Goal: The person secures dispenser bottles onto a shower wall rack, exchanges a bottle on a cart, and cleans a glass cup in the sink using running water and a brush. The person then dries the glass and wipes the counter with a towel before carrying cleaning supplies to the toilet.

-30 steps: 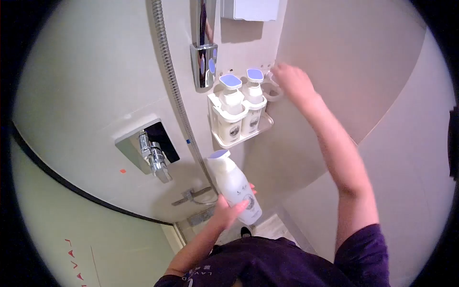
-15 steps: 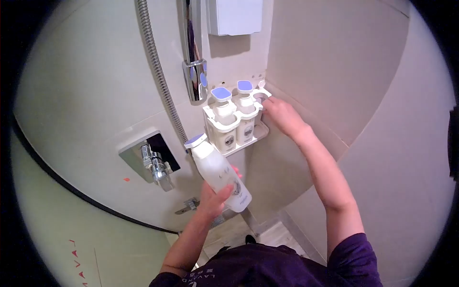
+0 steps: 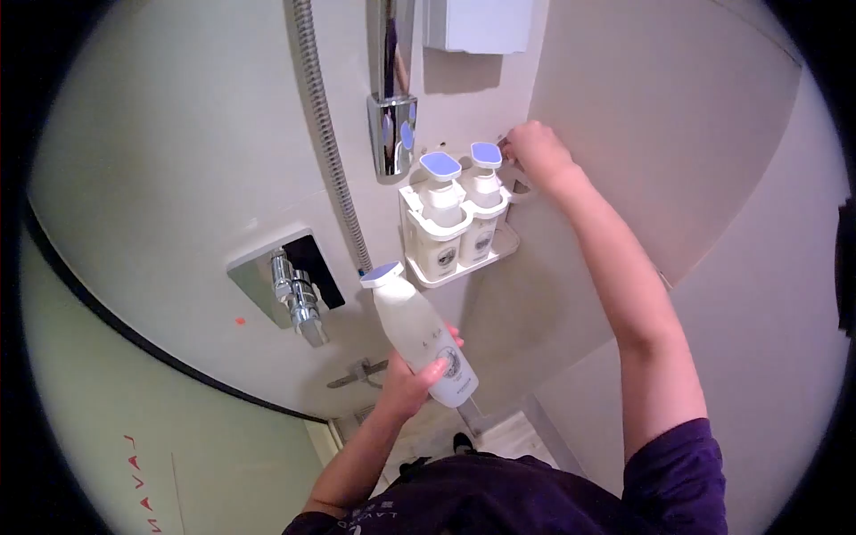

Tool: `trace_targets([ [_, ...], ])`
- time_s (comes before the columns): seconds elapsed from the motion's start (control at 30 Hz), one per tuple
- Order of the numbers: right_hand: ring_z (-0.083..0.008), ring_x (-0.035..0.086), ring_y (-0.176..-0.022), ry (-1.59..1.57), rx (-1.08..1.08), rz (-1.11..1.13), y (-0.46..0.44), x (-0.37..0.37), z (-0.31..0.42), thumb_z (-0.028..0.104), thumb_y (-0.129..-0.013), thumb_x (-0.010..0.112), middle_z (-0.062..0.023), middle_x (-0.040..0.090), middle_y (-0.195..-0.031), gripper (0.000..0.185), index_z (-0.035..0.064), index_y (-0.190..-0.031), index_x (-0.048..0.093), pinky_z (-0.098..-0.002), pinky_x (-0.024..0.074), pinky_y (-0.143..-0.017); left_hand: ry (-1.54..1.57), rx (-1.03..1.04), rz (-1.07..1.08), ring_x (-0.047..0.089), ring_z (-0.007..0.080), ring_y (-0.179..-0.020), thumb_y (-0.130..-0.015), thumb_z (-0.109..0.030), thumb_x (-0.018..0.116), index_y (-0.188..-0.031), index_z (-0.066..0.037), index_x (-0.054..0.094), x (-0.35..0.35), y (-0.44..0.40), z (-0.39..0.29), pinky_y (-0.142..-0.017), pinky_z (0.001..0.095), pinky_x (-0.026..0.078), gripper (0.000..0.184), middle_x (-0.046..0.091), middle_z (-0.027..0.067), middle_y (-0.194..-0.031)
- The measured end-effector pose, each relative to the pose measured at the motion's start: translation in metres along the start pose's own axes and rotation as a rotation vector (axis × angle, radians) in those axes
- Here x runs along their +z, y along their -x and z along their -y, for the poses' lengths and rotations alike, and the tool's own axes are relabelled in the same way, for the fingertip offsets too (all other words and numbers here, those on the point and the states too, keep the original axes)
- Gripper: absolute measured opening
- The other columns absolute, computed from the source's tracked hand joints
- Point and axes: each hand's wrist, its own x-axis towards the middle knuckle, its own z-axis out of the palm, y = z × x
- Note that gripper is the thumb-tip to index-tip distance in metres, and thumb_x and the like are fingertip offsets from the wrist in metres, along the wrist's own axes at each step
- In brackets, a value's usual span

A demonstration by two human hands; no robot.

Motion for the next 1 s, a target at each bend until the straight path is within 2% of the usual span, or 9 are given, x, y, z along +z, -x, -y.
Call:
trace_targets([
  [0.07,-0.0355,0.063,-0.078,-0.021,-0.048,-0.05,0.001,0.011,-0.009,0.015,-0.076,0.064,-0.0198,0.064,-0.081,0.013,0.0039,-0.081,0.068,-0.0425,0.0521,-0.07,-0.014,-0.043,-0.051,0.055,0.0228,-0.101,-0.065,-0.019,0.059,-0.117,0.0,0.045,0.0,-0.001,0.0,-0.086,0.0381,0.045,0.057,0.054,0.0113,-0.108],
  [0.17,-0.035,0.063,-0.076,-0.262,0.037,0.073,-0.001,0.002,-0.005,0.015,-0.077,0.063,-0.0189,0.064,-0.082,0.013,0.0031,-0.078,0.067,-0.0425,0.052,-0.069,0.02,-0.056,-0.051,0.054,0.0235,-0.101,-0.065,-0.019,0.059,-0.118,0.0,0.044,-0.001,0.002,0.0,-0.087,0.0387,0.045,0.059,0.053,0.0119,-0.11],
  [0.3,-0.0316,0.064,-0.078,0.198,-0.109,0.176,-0.003,-0.009,-0.001,0.013,-0.078,0.058,-0.0151,0.064,-0.082,0.013,0.0035,-0.078,0.066,-0.0408,0.0526,-0.068,0.082,0.001,-0.001,0.055,0.0248,-0.105,-0.07,-0.013,0.059,-0.117,0.003,0.045,-0.014,0.0,0.008,-0.089,0.0401,0.044,0.052,0.053,0.013,-0.112],
  [0.5,-0.0298,0.064,-0.081,0.289,-0.381,0.221,-0.006,-0.012,-0.001,0.016,-0.081,0.053,-0.0127,0.065,-0.084,0.017,0.0061,-0.083,0.066,-0.0396,0.0529,-0.068,0.094,-0.017,-0.025,0.055,0.024,-0.105,-0.071,-0.01,0.059,-0.117,0.003,0.045,-0.017,-0.003,0.017,-0.089,0.0388,0.044,0.05,0.054,0.0128,-0.112],
  [0.63,-0.0292,0.064,-0.08,0.4,-0.365,0.401,-0.012,-0.031,0.007,0.012,-0.077,0.059,-0.0142,0.065,-0.084,0.011,0.0056,-0.083,0.067,-0.0385,0.0529,-0.068,0.118,0.024,-0.016,0.055,0.0239,-0.105,-0.072,-0.008,0.055,-0.117,0.002,0.045,-0.007,-0.003,0.005,-0.089,0.0385,0.044,0.048,0.054,0.0126,-0.112],
  [0.73,-0.0294,0.064,-0.079,0.154,-0.086,0.452,-0.024,-0.023,0.003,0.011,-0.073,0.063,-0.0156,0.065,-0.085,0.011,0.0044,-0.081,0.067,-0.0374,0.0531,-0.067,0.123,0.043,-0.022,0.054,0.024,-0.105,-0.072,-0.006,0.053,-0.117,0.001,0.045,-0.007,-0.002,0.005,-0.089,0.0387,0.043,0.047,0.054,0.0126,-0.112],
  [0.83,-0.0305,0.064,-0.079,0.2,-0.002,0.476,-0.036,-0.01,0.002,0.011,-0.072,0.064,-0.0172,0.065,-0.085,0.012,0.0016,-0.079,0.067,-0.0371,0.0533,-0.066,0.163,0.074,-0.025,0.054,0.0241,-0.105,-0.071,-0.005,0.053,-0.117,0.001,0.045,-0.006,0.002,0.003,-0.09,0.0391,0.043,0.047,0.053,0.0125,-0.113],
  [0.93,-0.0321,0.064,-0.077,0.07,0.024,0.393,-0.03,-0.001,-0.005,0.013,-0.074,0.064,-0.0184,0.065,-0.081,0.015,-0.0011,-0.076,0.066,-0.0385,0.0532,-0.066,0.146,0.066,-0.03,0.054,0.0242,-0.104,-0.071,-0.006,0.055,-0.118,0.001,0.045,-0.007,0.008,0.002,-0.091,0.0395,0.043,0.048,0.053,0.0125,-0.113],
  [1.0,-0.0255,0.063,-0.062,-0.018,0.05,0.224,-0.014,0.0,-0.006,0.011,-0.078,0.059,-0.0163,0.062,-0.067,0.015,-0.0028,-0.073,0.064,-0.0366,0.0513,-0.058,0.109,0.004,-0.07,0.054,0.0242,-0.104,-0.071,-0.008,0.056,-0.118,0.001,0.045,-0.008,0.013,0.002,-0.091,0.0398,0.043,0.049,0.053,0.0125,-0.112],
])
